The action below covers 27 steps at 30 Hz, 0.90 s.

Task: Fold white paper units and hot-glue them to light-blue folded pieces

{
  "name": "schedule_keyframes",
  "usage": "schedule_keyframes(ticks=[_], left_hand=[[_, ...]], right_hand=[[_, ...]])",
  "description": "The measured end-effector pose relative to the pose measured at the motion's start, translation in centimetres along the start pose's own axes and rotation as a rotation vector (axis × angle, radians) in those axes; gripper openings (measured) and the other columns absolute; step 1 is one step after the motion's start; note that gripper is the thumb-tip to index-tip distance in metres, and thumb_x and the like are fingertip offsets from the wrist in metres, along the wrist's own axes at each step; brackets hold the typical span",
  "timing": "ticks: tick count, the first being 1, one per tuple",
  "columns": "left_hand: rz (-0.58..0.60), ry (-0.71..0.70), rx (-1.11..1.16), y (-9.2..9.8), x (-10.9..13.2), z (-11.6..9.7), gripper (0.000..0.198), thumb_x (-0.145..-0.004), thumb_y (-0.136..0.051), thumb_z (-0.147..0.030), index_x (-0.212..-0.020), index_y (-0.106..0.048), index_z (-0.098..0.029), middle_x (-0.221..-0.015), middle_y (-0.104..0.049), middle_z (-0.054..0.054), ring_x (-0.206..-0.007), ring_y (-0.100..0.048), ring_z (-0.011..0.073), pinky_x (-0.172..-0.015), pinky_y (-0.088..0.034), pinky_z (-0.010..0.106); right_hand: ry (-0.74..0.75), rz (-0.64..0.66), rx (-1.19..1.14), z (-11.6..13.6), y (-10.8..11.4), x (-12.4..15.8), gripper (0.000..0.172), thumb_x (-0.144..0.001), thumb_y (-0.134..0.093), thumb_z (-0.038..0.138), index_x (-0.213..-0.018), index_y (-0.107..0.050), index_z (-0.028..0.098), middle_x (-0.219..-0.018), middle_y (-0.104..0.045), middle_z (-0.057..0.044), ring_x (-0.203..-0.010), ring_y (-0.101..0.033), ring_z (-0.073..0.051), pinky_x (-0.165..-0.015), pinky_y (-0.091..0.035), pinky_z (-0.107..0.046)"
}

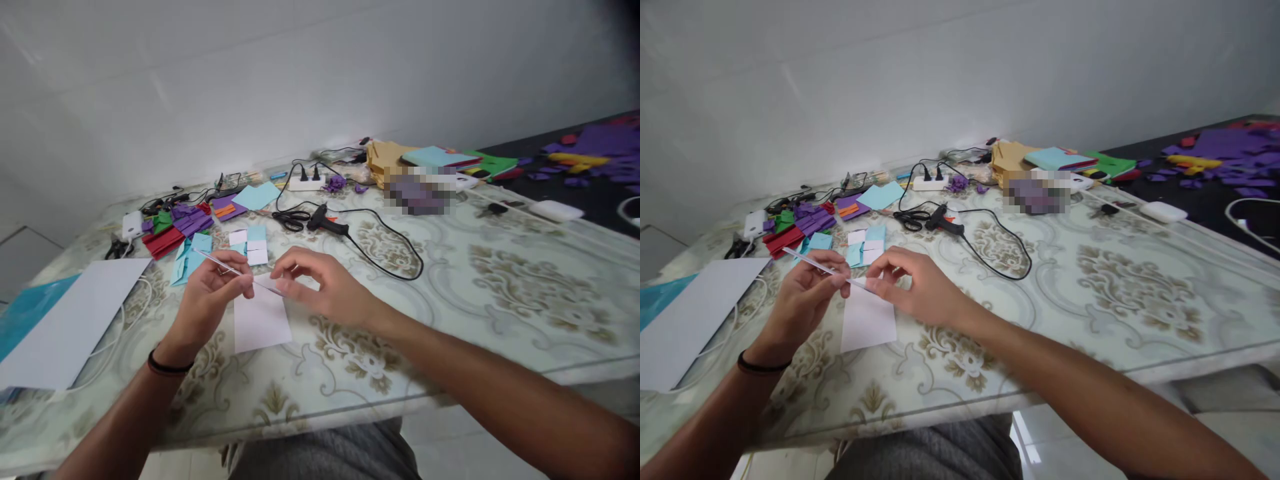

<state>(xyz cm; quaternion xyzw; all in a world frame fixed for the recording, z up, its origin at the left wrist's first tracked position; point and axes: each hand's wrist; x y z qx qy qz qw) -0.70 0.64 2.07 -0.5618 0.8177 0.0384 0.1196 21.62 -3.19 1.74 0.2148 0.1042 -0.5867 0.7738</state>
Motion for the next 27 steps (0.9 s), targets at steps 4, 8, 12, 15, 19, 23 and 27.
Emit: schedule_keyframes(ticks=[4, 8, 12, 15, 19, 23, 27], left_hand=[[0.098, 0.051, 0.017, -0.3, 0.5, 0.7, 0.037, -0.086, -0.082, -0.021, -0.119, -0.065, -0.021, -0.091, -0.073, 0.000, -0.072, -0.068, 0.0119, -0.074, -0.056, 0.026], [0.130, 0.059, 0.013, -0.2, 0.6, 0.5, 0.046, -0.087, -0.081, -0.020, -0.129, -0.063, -0.020, -0.097, -0.076, 0.004, -0.078, -0.069, 0.0135, -0.078, -0.058, 0.027], [0.131, 0.069, -0.028, -0.3, 0.7, 0.3, 0.052, -0.087, -0.080, -0.025, -0.135, -0.063, -0.019, -0.111, -0.077, 0.010, -0.087, -0.071, 0.0183, -0.078, -0.059, 0.029], [0.055, 0.089, -0.113, -0.4, 0.7, 0.2, 0.041, -0.084, -0.082, -0.032, -0.121, -0.072, -0.016, -0.107, -0.079, 0.011, -0.090, -0.073, 0.0229, -0.075, -0.060, 0.031], [0.017, 0.117, -0.271, -0.4, 0.7, 0.4, 0.027, -0.085, -0.080, -0.041, -0.083, -0.077, -0.014, -0.078, -0.078, 0.007, -0.073, -0.071, 0.0215, -0.067, -0.058, 0.030], [0.077, 0.142, -0.320, -0.4, 0.9, 0.4, 0.026, -0.089, -0.076, -0.041, -0.086, -0.079, -0.015, -0.079, -0.079, 0.007, -0.071, -0.071, 0.0205, -0.065, -0.057, 0.029], [0.095, 0.173, -0.341, -0.7, 1.2, 0.2, 0.024, -0.087, -0.077, -0.039, -0.082, -0.078, -0.016, -0.076, -0.078, 0.007, -0.069, -0.071, 0.0213, -0.065, -0.057, 0.030]], right_hand=[[-0.138, 0.098, -0.034, -0.4, -0.6, 0.0, 0.021, -0.091, -0.074, 0.033, -0.106, -0.071, 0.019, -0.107, -0.073, -0.006, -0.091, -0.067, -0.018, -0.086, -0.053, -0.034], [-0.232, 0.125, -0.101, -0.8, -0.8, 0.0, 0.024, -0.089, -0.075, 0.034, -0.108, -0.069, 0.019, -0.098, -0.072, -0.004, -0.092, -0.067, -0.018, -0.086, -0.053, -0.035], [-0.256, 0.140, -0.171, -0.9, -0.6, 0.0, 0.024, -0.092, -0.072, 0.034, -0.111, -0.070, 0.018, -0.103, -0.073, -0.005, -0.097, -0.068, -0.019, -0.088, -0.052, -0.033], [-0.248, 0.121, -0.162, -1.0, -0.6, 0.1, 0.021, -0.096, -0.067, 0.035, -0.106, -0.070, 0.017, -0.100, -0.073, -0.005, -0.090, -0.066, -0.017, -0.080, -0.050, -0.030], [-0.287, 0.135, -0.172, -0.9, -0.6, 0.2, 0.024, -0.097, -0.064, 0.039, -0.095, -0.068, 0.016, -0.076, -0.064, 0.001, -0.066, -0.054, -0.012, -0.060, -0.038, -0.024], [-0.306, 0.109, -0.175, -0.8, -0.7, 0.2, 0.024, -0.095, -0.065, 0.040, -0.094, -0.066, 0.016, -0.068, -0.056, 0.004, -0.059, -0.046, -0.010, -0.054, -0.033, -0.024], [-0.306, 0.040, -0.156, -0.6, -0.9, 0.1, 0.021, -0.090, -0.070, 0.039, -0.090, -0.064, 0.018, -0.071, -0.059, 0.003, -0.061, -0.048, -0.011, -0.055, -0.035, -0.024]])
Point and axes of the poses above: each hand's wrist, its own x-axis away from the middle knuckle, its own y-axis out of the back of the hand, z = x × y
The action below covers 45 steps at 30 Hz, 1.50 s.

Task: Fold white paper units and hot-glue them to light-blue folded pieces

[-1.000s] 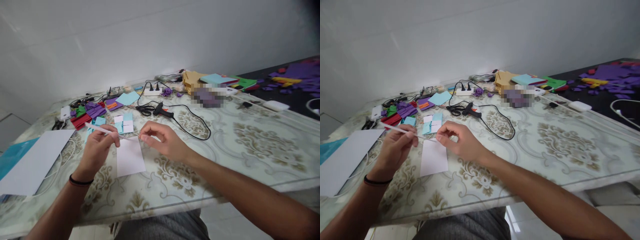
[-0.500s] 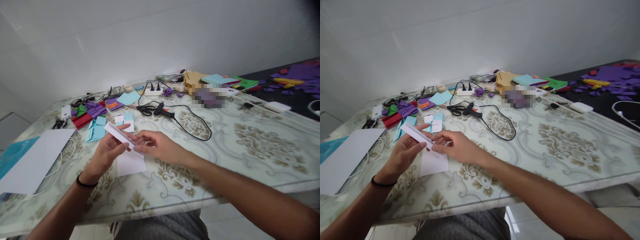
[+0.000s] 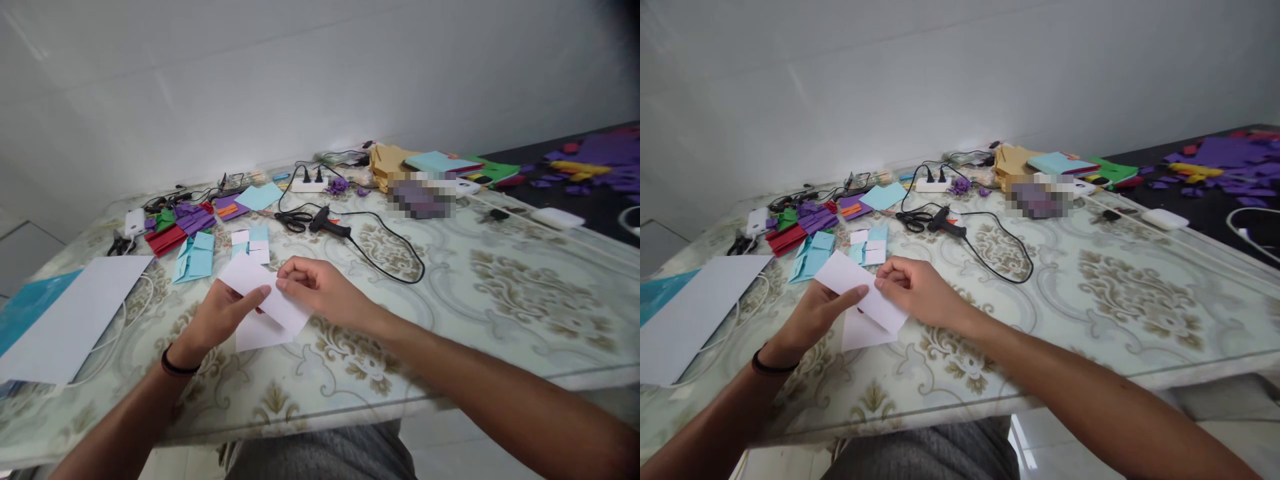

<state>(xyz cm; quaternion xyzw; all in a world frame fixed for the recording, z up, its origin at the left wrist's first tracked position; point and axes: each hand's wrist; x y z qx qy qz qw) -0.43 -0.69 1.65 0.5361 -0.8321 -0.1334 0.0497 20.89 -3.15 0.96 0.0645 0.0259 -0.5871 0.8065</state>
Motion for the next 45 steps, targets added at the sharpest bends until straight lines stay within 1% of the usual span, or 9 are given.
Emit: schedule_keyframes(ticks=[3, 7, 12, 20, 26, 32, 36, 39, 45], left_hand=[[0.011, 0.032, -0.041, 0.1, 0.1, -0.3, 0.026, -0.087, -0.076, -0.041, -0.081, -0.078, -0.016, -0.077, -0.078, 0.008, -0.072, -0.071, 0.0226, -0.068, -0.056, 0.031], [-0.058, -0.056, -0.065, 0.6, -0.2, -0.7, 0.028, -0.082, -0.082, -0.040, -0.103, -0.081, -0.021, -0.092, -0.080, 0.007, -0.078, -0.071, 0.0218, -0.068, -0.054, 0.029], [-0.101, -0.150, -0.071, 0.8, -0.6, -0.8, 0.010, -0.079, -0.084, -0.032, -0.081, -0.083, -0.022, -0.083, -0.081, 0.006, -0.081, -0.072, 0.0220, -0.074, -0.053, 0.030], [0.009, -0.103, -0.223, 0.9, -0.5, -0.6, 0.014, -0.084, -0.080, -0.035, -0.080, -0.083, -0.022, -0.082, -0.081, 0.005, -0.076, -0.070, 0.0199, -0.070, -0.051, 0.028], [-0.093, -0.153, -0.208, 2.3, -0.4, -1.7, 0.014, -0.080, -0.083, -0.033, -0.076, -0.082, -0.020, -0.078, -0.079, 0.005, -0.072, -0.069, 0.0196, -0.064, -0.049, 0.027], [-0.180, -0.181, -0.226, 3.6, -0.1, -2.3, 0.011, -0.079, -0.082, -0.028, -0.073, -0.078, -0.020, -0.073, -0.074, 0.001, -0.063, -0.060, 0.0135, -0.056, -0.041, 0.023], [-0.358, -0.205, -0.210, 3.4, -0.7, -1.4, 0.012, -0.082, -0.080, -0.031, -0.078, -0.077, -0.021, -0.076, -0.074, -0.001, -0.067, -0.060, 0.0128, -0.059, -0.043, 0.022], [-0.439, -0.240, -0.226, 2.7, -0.9, -0.9, 0.011, -0.084, -0.078, -0.031, -0.083, -0.077, -0.021, -0.083, -0.077, 0.000, -0.075, -0.066, 0.0148, -0.068, -0.048, 0.023], [-0.347, -0.280, -0.209, 1.5, -0.4, -1.0, 0.011, -0.085, -0.077, -0.031, -0.084, -0.079, -0.021, -0.089, -0.078, 0.002, -0.084, -0.070, 0.0171, -0.074, -0.052, 0.024]], right_hand=[[0.035, -0.025, 0.028, 0.1, 0.0, -0.1, 0.019, -0.089, -0.069, 0.037, -0.087, -0.065, 0.018, -0.075, -0.062, 0.001, -0.066, -0.052, -0.012, -0.059, -0.038, -0.025], [0.075, 0.010, 0.116, 0.1, 0.4, 0.0, 0.012, -0.086, -0.068, 0.029, -0.081, -0.064, 0.019, -0.073, -0.059, 0.002, -0.066, -0.051, -0.012, -0.062, -0.039, -0.025], [0.112, 0.005, 0.281, 0.1, 0.9, -0.2, 0.007, -0.086, -0.066, 0.024, -0.082, -0.066, 0.019, -0.075, -0.064, 0.001, -0.067, -0.054, -0.012, -0.064, -0.040, -0.025], [0.169, 0.032, 0.361, 0.3, 1.1, -0.2, 0.003, -0.084, -0.066, 0.018, -0.082, -0.067, 0.019, -0.076, -0.067, 0.002, -0.069, -0.058, -0.012, -0.067, -0.042, -0.025], [0.211, -0.045, 0.367, 1.0, 1.6, -0.1, 0.007, -0.083, -0.067, 0.020, -0.077, -0.068, 0.018, -0.074, -0.069, 0.000, -0.068, -0.058, -0.013, -0.066, -0.044, -0.025], [0.300, -0.107, 0.327, 1.4, 2.8, -0.3, 0.007, -0.082, -0.066, 0.019, -0.075, -0.067, 0.017, -0.073, -0.068, 0.000, -0.067, -0.059, -0.012, -0.066, -0.048, -0.024], [0.196, -0.188, 0.133, 1.3, 3.1, -0.8, 0.018, -0.087, -0.069, 0.034, -0.081, -0.063, 0.017, -0.072, -0.065, 0.000, -0.061, -0.058, -0.011, -0.060, -0.050, -0.024], [0.030, -0.089, -0.054, 0.6, 2.5, -1.1, 0.034, -0.085, -0.074, 0.049, -0.089, -0.066, 0.016, -0.083, -0.071, -0.004, -0.061, -0.060, -0.012, -0.054, -0.053, -0.025], [-0.064, -0.034, -0.176, -0.7, 0.9, -1.0, 0.038, -0.074, -0.085, 0.049, -0.078, -0.070, 0.014, -0.076, -0.072, -0.004, -0.055, -0.058, -0.010, -0.052, -0.053, -0.025]])
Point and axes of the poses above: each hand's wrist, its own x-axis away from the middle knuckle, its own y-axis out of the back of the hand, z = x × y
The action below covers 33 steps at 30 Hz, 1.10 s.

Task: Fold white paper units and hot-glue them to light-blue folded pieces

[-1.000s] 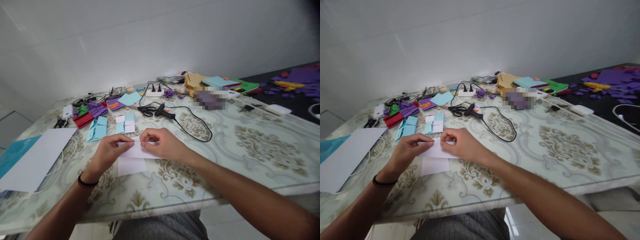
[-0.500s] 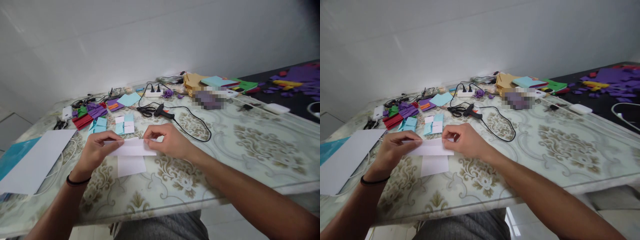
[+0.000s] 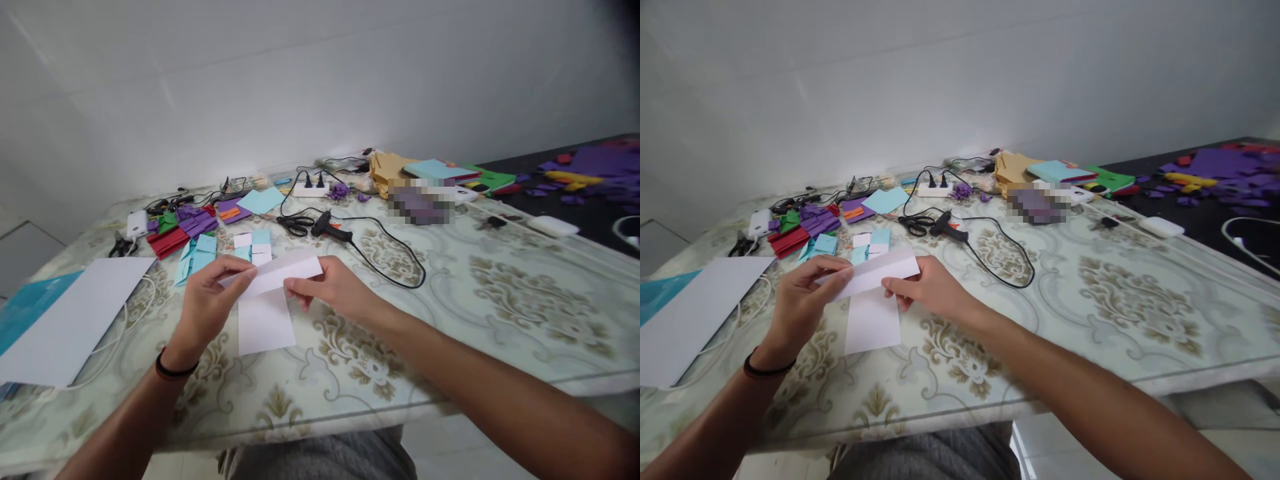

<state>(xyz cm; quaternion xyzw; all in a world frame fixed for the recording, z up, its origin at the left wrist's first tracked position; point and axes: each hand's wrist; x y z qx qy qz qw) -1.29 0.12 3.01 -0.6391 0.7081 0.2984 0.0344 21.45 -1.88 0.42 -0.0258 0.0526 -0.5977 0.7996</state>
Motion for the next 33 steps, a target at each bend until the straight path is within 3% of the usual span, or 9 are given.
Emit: schedule_keyframes(ticks=[3, 8, 11, 15, 19, 23, 27, 33], left_hand=[[0.113, 0.108, 0.058, 0.1, 0.1, 0.0, 0.017, -0.083, -0.081, -0.036, -0.090, -0.081, -0.021, -0.089, -0.080, 0.003, -0.081, -0.071, 0.0181, -0.072, -0.053, 0.024], [0.410, 0.309, 0.098, -0.2, 0.1, 0.3, 0.028, -0.083, -0.080, -0.045, -0.090, -0.082, -0.017, -0.085, -0.079, 0.006, -0.072, -0.069, 0.0190, -0.063, -0.051, 0.025], [0.483, 0.370, 0.136, -0.6, 0.3, 0.4, 0.032, -0.085, -0.077, -0.048, -0.093, -0.081, -0.017, -0.085, -0.078, 0.006, -0.070, -0.067, 0.0181, -0.060, -0.049, 0.025], [0.528, 0.299, 0.090, -0.7, 0.5, 0.4, 0.037, -0.093, -0.068, -0.050, -0.083, -0.076, -0.016, -0.076, -0.072, 0.003, -0.061, -0.057, 0.0115, -0.054, -0.040, 0.021], [0.573, 0.251, 0.055, -0.4, 0.5, 0.3, 0.040, -0.097, -0.063, -0.049, -0.079, -0.073, -0.015, -0.077, -0.071, 0.003, -0.063, -0.056, 0.0113, -0.056, -0.039, 0.021], [0.678, 0.236, 0.061, -0.5, 0.4, 0.1, 0.040, -0.098, -0.061, -0.049, -0.082, -0.073, -0.014, -0.081, -0.072, 0.005, -0.070, -0.060, 0.0139, -0.063, -0.043, 0.024], [0.707, 0.191, 0.026, -0.6, 0.4, -0.3, 0.042, -0.100, -0.058, -0.047, -0.077, -0.071, -0.015, -0.078, -0.071, 0.005, -0.071, -0.061, 0.0145, -0.067, -0.045, 0.024], [0.722, 0.174, -0.005, -0.4, 0.3, -0.5, 0.040, -0.099, -0.057, -0.045, -0.074, -0.071, -0.017, -0.073, -0.071, 0.004, -0.062, -0.059, 0.0131, -0.057, -0.041, 0.023]], right_hand=[[0.040, -0.041, 0.069, 0.3, 0.1, 0.2, 0.034, -0.076, -0.084, 0.045, -0.073, -0.070, 0.014, -0.072, -0.071, -0.004, -0.053, -0.057, -0.010, -0.053, -0.051, -0.025], [0.087, -0.101, 0.070, 1.0, 0.4, 0.3, 0.034, -0.072, -0.088, 0.043, -0.071, -0.068, 0.015, -0.071, -0.073, -0.003, -0.051, -0.056, -0.009, -0.051, -0.048, -0.024], [0.071, -0.069, 0.108, 1.0, 0.0, 0.3, 0.031, -0.074, -0.086, 0.041, -0.071, -0.068, 0.015, -0.070, -0.072, -0.002, -0.050, -0.056, -0.009, -0.051, -0.047, -0.023], [-0.018, 0.004, 0.199, 0.8, -0.6, 0.6, 0.027, -0.075, -0.085, 0.037, -0.074, -0.073, 0.014, -0.063, -0.068, 0.000, -0.051, -0.055, -0.009, -0.051, -0.044, -0.022], [-0.052, 0.076, 0.285, 0.7, -0.9, 0.7, 0.021, -0.079, -0.079, 0.032, -0.072, -0.073, 0.014, -0.059, -0.064, 0.001, -0.053, -0.053, -0.010, -0.052, -0.041, -0.021], [-0.021, 0.060, 0.347, 0.4, -0.9, 0.7, 0.019, -0.079, -0.074, 0.031, -0.072, -0.071, 0.013, -0.064, -0.067, 0.000, -0.058, -0.055, -0.010, -0.055, -0.041, -0.022], [-0.014, 0.053, 0.399, 0.2, -0.9, 0.8, 0.016, -0.076, -0.073, 0.029, -0.074, -0.070, 0.013, -0.069, -0.066, 0.000, -0.062, -0.054, -0.011, -0.056, -0.040, -0.022], [-0.015, -0.009, 0.414, 0.1, -0.7, 0.7, 0.015, -0.074, -0.072, 0.028, -0.069, -0.064, 0.015, -0.065, -0.060, 0.002, -0.057, -0.048, -0.010, -0.052, -0.036, -0.023]])
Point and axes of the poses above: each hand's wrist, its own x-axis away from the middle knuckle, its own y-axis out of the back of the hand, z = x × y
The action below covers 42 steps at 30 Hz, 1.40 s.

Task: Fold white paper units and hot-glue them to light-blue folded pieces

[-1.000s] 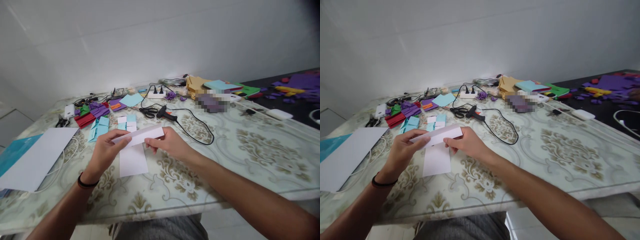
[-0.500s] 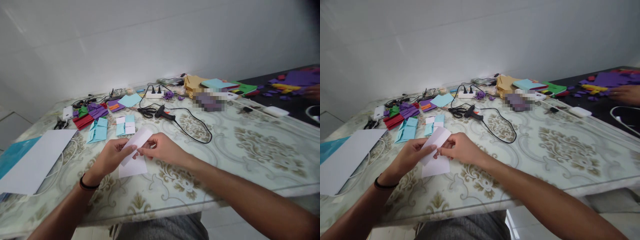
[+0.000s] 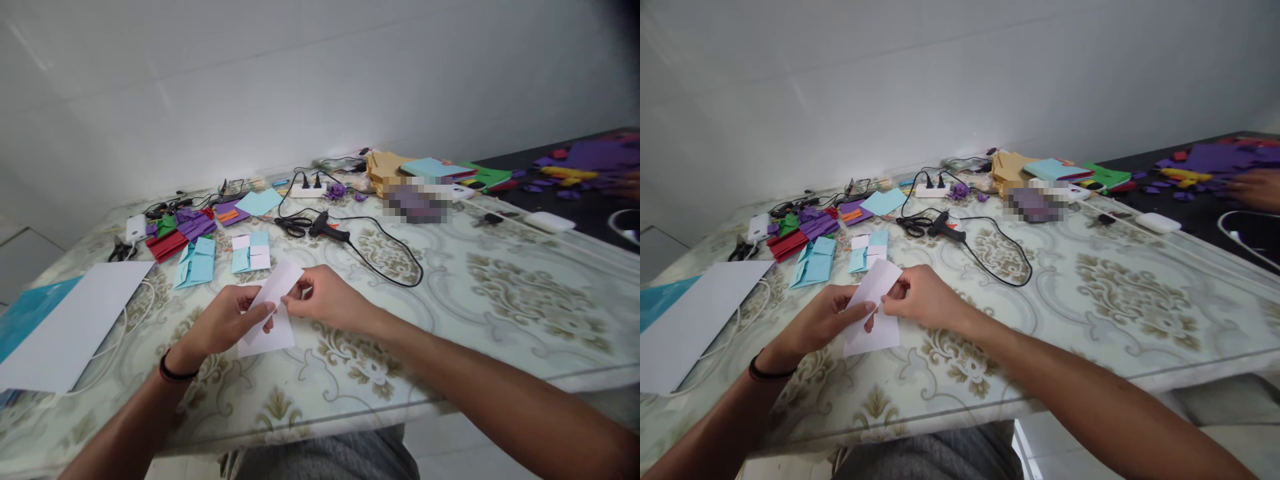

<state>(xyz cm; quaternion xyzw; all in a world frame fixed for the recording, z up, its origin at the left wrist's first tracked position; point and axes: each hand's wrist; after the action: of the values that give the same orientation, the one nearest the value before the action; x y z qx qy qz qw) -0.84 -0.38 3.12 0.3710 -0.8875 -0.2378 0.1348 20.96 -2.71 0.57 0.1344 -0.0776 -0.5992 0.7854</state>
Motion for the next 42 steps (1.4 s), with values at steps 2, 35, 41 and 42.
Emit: schedule_keyframes(ticks=[2, 35, 41, 42], left_hand=[[0.002, 0.022, 0.017, 0.2, 0.1, 0.0, 0.038, -0.097, -0.059, -0.044, -0.072, -0.071, -0.017, -0.072, -0.071, 0.004, -0.059, -0.057, 0.0126, -0.054, -0.039, 0.022], [-0.355, 0.081, 0.389, -1.6, -0.1, 0.4, 0.031, -0.080, -0.083, -0.044, -0.089, -0.079, -0.014, -0.088, -0.081, 0.009, -0.077, -0.074, 0.0239, -0.069, -0.058, 0.031], [-0.475, 0.090, 0.451, -2.2, 0.2, 0.9, 0.030, -0.079, -0.086, -0.043, -0.085, -0.078, -0.015, -0.081, -0.080, 0.007, -0.070, -0.072, 0.0204, -0.062, -0.056, 0.027], [-0.487, 0.084, 0.457, -2.3, 0.2, 1.0, 0.030, -0.079, -0.085, -0.044, -0.085, -0.078, -0.015, -0.080, -0.080, 0.007, -0.070, -0.072, 0.0206, -0.061, -0.056, 0.027]], right_hand=[[0.013, -0.013, -0.018, 0.0, 0.3, -0.1, 0.013, -0.075, -0.071, 0.027, -0.072, -0.065, 0.016, -0.065, -0.062, 0.002, -0.057, -0.051, -0.010, -0.053, -0.038, -0.022], [0.126, 0.021, -0.102, 0.0, -0.2, 0.0, 0.013, -0.084, -0.073, 0.030, -0.081, -0.069, 0.018, -0.076, -0.065, 0.000, -0.070, -0.058, -0.014, -0.066, -0.048, -0.026], [0.123, -0.036, -0.121, 0.7, -0.2, 0.2, 0.007, -0.081, -0.070, 0.025, -0.081, -0.070, 0.018, -0.078, -0.066, 0.000, -0.073, -0.059, -0.014, -0.069, -0.049, -0.026], [0.124, -0.038, -0.125, 0.8, -0.2, 0.2, 0.007, -0.080, -0.070, 0.025, -0.080, -0.070, 0.018, -0.078, -0.066, 0.000, -0.073, -0.059, -0.014, -0.069, -0.049, -0.027]])
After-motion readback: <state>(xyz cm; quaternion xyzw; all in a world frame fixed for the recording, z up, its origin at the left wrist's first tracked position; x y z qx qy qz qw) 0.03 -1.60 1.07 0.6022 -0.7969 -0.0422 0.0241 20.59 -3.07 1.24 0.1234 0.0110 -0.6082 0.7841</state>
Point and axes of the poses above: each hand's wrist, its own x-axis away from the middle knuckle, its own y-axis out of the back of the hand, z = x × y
